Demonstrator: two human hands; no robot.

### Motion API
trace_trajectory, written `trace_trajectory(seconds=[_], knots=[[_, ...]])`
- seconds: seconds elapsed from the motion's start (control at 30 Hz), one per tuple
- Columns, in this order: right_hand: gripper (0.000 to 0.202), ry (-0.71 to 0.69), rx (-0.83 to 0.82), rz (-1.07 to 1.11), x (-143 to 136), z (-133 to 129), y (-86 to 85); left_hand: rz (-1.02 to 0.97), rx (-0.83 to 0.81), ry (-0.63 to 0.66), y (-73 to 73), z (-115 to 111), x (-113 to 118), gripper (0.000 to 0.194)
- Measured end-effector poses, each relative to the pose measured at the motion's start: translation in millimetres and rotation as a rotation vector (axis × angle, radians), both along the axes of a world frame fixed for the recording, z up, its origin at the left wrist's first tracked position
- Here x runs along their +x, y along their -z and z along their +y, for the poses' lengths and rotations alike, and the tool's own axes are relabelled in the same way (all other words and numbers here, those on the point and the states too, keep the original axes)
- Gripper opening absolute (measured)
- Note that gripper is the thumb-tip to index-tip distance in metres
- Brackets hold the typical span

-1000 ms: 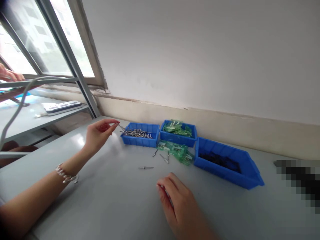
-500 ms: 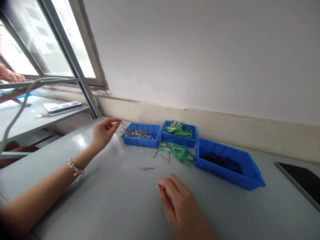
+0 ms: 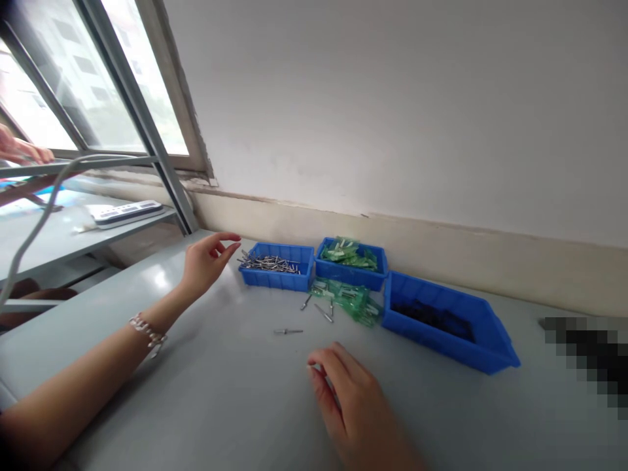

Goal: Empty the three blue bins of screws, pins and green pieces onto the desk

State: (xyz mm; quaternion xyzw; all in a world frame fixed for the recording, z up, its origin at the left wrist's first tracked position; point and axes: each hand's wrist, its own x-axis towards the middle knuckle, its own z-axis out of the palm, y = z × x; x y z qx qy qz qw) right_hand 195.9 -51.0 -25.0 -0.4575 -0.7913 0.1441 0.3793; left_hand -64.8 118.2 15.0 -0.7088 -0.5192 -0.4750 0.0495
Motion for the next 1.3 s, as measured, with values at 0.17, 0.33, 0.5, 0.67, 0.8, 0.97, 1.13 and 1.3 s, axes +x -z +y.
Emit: trace_trajectory(seconds=[0.17, 0.33, 0.5, 0.67, 0.8, 0.97, 1.13, 1.3], knots=[[0.013, 0.001, -0.005, 0.000, 1, -1, 2.2, 0.018, 0.055, 0.073, -5.4, -21, 6, 0.016], [0.015, 0.015, -0.030, -0.014, 2, -1, 2.0, 0.193, -0.006, 0.379, -4.2, -60, 27, 0.021], [0.015, 0.005, -0.020, -0.011, 2, -1, 1.4, 0.522, -0.401, 0.644, 2.5, -76, 40, 0.012], [0.014, 0.002, 0.000, -0.001, 2, 0, 3.8, 0.563, -0.534, 0.652, 13.5, -77, 46, 0.034], [0.014, -0.002, -0.015, 0.001, 2, 0, 5.8, 0.624, -0.449, 0.624, 24.5, -77, 54, 0.033], [0.014, 0.011, -0.005, -0.014, 2, -1, 3.4, 0.640, -0.235, 0.610, 29.7, -78, 57, 0.035], [0.015, 0.086, 0.044, -0.041, 2, 0, 2.7, 0.573, -0.080, 0.715, 14.8, -95, 58, 0.034], [0.020, 0.062, 0.042, -0.112, 3, 0, 7.2, 0.635, -0.059, 0.779, 3.6, -111, 64, 0.029]])
